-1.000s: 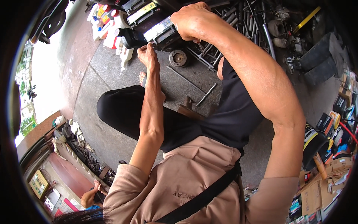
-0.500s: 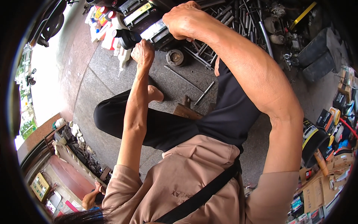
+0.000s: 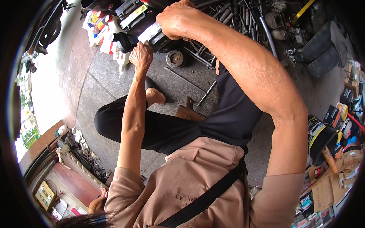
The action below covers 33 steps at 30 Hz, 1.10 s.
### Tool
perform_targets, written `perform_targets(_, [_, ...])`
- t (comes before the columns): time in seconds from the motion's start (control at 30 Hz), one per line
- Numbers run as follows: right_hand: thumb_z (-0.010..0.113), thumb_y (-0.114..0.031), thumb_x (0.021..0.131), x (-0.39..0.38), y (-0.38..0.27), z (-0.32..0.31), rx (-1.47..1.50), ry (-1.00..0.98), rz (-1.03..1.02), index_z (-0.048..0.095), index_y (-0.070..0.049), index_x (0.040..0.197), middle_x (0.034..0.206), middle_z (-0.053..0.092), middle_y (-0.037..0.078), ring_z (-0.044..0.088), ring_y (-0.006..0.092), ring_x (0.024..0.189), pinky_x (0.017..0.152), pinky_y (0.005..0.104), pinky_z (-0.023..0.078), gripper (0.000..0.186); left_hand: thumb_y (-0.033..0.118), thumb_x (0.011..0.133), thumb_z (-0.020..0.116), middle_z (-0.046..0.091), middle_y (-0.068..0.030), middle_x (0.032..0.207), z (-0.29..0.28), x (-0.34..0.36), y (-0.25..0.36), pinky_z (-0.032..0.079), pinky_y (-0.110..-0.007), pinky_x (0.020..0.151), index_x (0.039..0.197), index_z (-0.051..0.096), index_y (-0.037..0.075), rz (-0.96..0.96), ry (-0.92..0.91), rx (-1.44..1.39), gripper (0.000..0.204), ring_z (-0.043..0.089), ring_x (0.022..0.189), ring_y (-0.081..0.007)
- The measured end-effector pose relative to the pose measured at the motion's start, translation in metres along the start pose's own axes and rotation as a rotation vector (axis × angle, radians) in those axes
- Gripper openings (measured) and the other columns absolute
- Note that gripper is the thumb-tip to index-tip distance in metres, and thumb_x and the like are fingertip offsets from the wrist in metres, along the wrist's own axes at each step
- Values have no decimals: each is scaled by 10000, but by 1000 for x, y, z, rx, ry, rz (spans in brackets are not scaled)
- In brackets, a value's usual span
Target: Inspect and clean small mechanical components of a motorcycle using basic tools.
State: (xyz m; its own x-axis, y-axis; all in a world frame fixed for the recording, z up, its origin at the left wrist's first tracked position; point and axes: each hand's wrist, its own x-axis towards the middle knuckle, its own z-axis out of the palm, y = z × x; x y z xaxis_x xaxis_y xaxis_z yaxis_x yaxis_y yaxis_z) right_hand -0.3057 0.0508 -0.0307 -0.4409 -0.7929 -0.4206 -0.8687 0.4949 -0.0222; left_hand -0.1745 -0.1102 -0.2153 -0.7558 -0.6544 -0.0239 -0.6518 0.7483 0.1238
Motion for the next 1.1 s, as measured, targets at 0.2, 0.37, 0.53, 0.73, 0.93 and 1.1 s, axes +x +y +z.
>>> perform_targets(0.2, [682,9,651,0,-2,-1,-5,0,-9,696,-14,841,877,715,142,701,285,866,722,405,559,192,276,856,532,675,-244,764,5,-1,-7,515,-491,643,829,620,-13,53,34,-44,303,669,703,-423])
perform_targets(0.37, [683,25,627,0,-3,0,-12,-27,-8,695,-10,828,864,714,148,703,287,858,711,406,559,204,291,857,543,678,-231,764,6,-1,-7,513,-494,663,785,648,2,9,35,-84,316,668,711,-421])
perform_targets(0.53, [674,38,612,1,0,2,-22,-31,-8,692,-2,819,846,711,150,703,295,842,687,410,558,212,312,862,540,682,-234,789,8,1,-3,509,-501,687,825,646,-3,-48,39,-91,335,666,735,-424])
perform_targets(0.73, [668,42,611,3,-2,0,-20,-61,-5,688,-1,816,847,709,155,702,297,839,682,413,557,211,334,846,539,679,-243,786,6,0,-11,515,-491,689,885,634,-10,45,9,-95,359,672,735,-416])
perform_targets(0.93, [662,40,619,0,0,2,-1,-25,-6,688,-1,830,857,708,155,699,300,852,697,414,556,216,334,828,530,674,-241,760,2,1,-2,518,-497,689,885,620,-27,-56,49,-113,376,669,712,-422])
perform_targets(1.1, [665,35,622,1,-1,1,-14,-55,-10,687,-3,842,869,707,153,696,302,863,714,421,554,225,250,807,560,672,-242,754,0,0,-1,522,-484,657,834,621,-27,39,76,-63,285,672,692,-406])
